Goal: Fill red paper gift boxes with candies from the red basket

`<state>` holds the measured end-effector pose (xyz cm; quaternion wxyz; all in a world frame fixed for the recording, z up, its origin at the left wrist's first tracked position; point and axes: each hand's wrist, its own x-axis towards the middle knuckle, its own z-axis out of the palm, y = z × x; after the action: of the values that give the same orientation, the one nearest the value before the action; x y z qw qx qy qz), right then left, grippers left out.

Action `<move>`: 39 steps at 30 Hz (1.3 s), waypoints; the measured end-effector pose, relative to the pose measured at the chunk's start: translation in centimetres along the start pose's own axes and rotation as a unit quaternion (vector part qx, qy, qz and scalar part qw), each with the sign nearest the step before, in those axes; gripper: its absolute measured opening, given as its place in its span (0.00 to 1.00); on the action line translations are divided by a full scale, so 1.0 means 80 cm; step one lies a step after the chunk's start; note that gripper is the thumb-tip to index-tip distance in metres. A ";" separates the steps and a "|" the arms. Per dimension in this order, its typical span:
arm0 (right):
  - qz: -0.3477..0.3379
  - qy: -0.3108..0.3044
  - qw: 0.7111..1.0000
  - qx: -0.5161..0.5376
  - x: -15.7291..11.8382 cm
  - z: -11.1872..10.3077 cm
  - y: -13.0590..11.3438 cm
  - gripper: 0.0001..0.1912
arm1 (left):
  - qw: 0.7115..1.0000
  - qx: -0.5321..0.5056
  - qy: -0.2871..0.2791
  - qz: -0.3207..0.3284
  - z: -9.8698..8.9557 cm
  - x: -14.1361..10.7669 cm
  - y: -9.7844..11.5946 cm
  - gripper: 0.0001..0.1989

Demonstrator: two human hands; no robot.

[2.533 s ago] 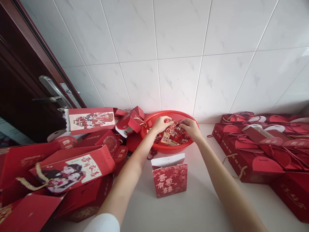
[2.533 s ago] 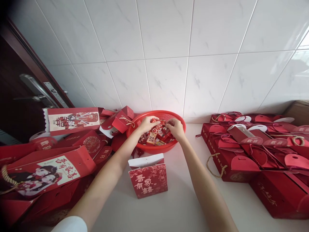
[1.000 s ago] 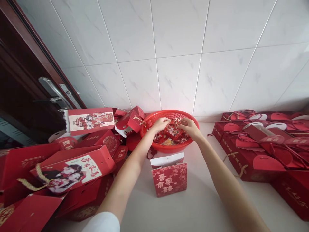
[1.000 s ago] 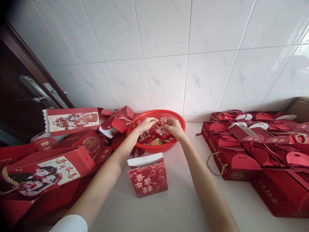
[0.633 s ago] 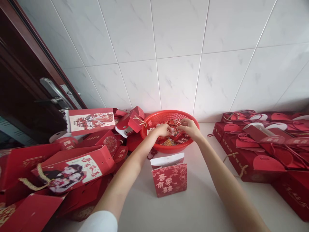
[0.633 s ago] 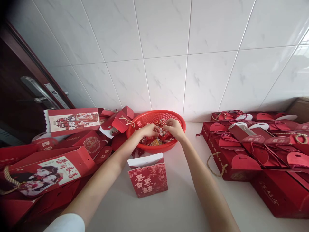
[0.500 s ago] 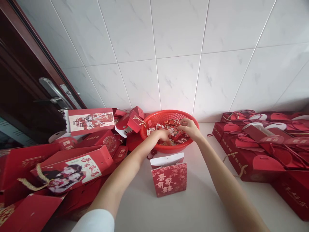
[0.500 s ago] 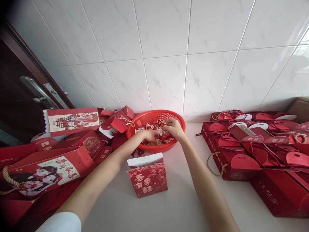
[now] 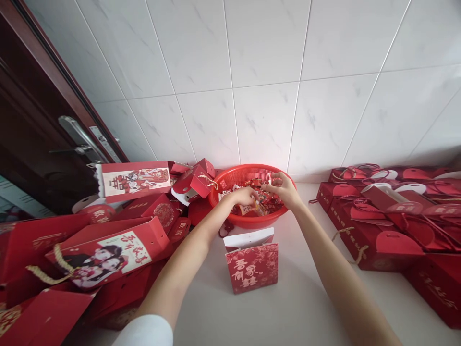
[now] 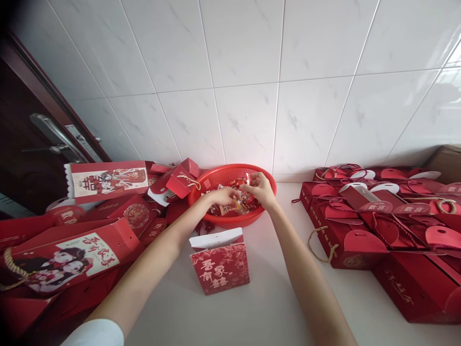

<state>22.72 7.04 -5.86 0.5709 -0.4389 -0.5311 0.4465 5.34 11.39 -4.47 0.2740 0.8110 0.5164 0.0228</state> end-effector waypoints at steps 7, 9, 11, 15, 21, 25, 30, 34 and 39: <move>-0.023 0.001 1.000 -0.013 -0.003 0.001 -0.004 0.26 | 0.985 -0.079 0.153 -0.004 -0.008 0.008 -0.010 0.10; -0.025 0.009 1.000 -0.006 -0.003 0.000 -0.004 0.25 | 0.981 -0.087 0.173 -0.004 -0.007 0.009 -0.013 0.10; -0.023 0.000 1.000 0.001 -0.003 -0.001 -0.005 0.23 | 0.977 -0.094 0.192 0.001 -0.007 0.012 -0.016 0.10; -0.016 -0.019 1.000 0.001 -0.002 -0.003 -0.005 0.19 | 0.958 -0.155 0.237 0.039 -0.006 0.019 -0.020 0.07; -0.029 -0.047 0.998 -0.042 -0.004 -0.002 -0.003 0.21 | 0.921 -0.275 0.256 0.106 -0.007 0.021 -0.020 0.04; -0.042 -0.036 0.996 -0.065 -0.001 -0.002 0.003 0.19 | 0.921 -0.266 0.235 0.159 -0.009 0.013 -0.011 0.10; -0.063 -0.032 0.988 -0.136 0.003 -0.001 0.007 0.12 | 0.929 -0.248 0.208 0.178 -0.007 0.007 -0.004 0.14; -0.062 -0.039 0.976 -0.206 0.004 0.003 0.005 0.06 | 0.940 -0.236 0.157 0.189 -0.004 0.009 -0.007 0.19; -0.074 -0.018 0.955 -0.287 -0.001 0.009 0.004 0.07 | 0.935 -0.233 0.169 0.208 -0.003 0.016 -0.012 0.16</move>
<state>22.02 7.06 -6.12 0.4428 -0.5353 -0.6781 0.2397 5.04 12.86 -5.03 0.3530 0.7978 0.3551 0.3358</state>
